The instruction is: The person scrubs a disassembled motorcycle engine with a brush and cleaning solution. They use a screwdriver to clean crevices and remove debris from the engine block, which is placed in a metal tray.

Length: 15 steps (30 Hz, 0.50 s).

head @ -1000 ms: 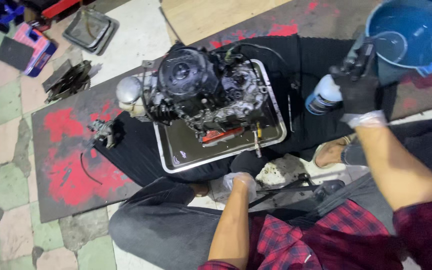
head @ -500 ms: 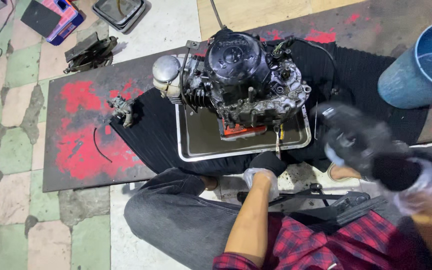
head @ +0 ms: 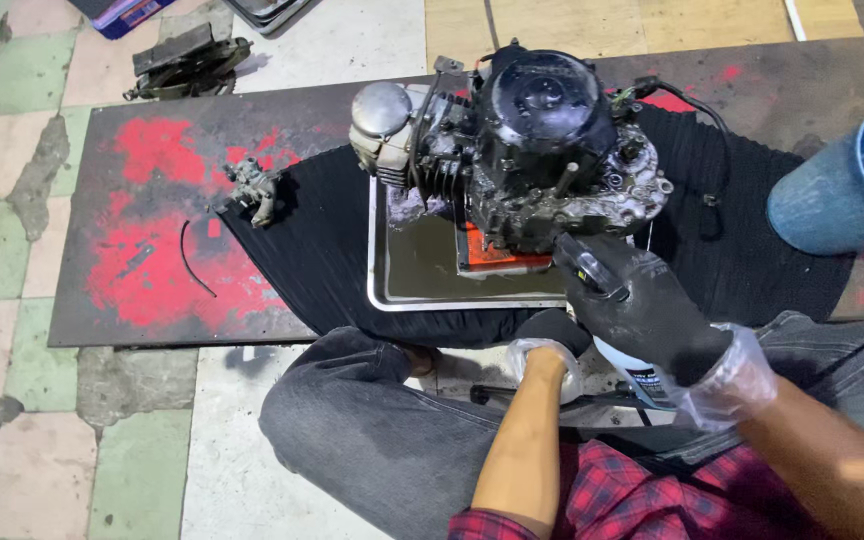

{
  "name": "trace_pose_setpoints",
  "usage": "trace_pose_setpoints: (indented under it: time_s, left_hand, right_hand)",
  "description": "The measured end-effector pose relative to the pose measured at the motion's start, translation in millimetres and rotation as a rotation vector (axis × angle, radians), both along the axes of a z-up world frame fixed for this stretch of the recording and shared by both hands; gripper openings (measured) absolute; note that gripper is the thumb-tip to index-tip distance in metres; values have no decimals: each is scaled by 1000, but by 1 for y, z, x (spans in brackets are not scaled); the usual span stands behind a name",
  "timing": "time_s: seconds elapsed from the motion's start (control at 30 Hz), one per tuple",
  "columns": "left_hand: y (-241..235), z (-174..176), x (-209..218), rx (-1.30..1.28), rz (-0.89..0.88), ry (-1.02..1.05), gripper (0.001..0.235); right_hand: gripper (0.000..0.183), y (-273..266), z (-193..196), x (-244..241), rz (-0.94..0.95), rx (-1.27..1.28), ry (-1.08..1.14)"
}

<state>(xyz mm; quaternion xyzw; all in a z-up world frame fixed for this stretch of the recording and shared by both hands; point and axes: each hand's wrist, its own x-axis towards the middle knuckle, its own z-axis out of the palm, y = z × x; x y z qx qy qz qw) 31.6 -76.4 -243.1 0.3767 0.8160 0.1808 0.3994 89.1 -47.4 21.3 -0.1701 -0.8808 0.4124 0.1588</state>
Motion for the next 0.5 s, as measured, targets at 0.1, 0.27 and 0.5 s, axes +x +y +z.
trace_pose_setpoints:
  time_s: [0.1, 0.27, 0.5]
  left_hand:
    - [2, -1, -2, 32, -26, -12, 63]
    - [-4, 17, -2, -2, 21, -46, 61]
    - [-5, 14, 5, 15, 107, 5, 41]
  right_hand:
    - [42, 2, -1, -16, 82, 45, 105]
    - [40, 4, -5, -27, -3, 69, -15]
    - [61, 44, -46, 35, 174, 154, 236]
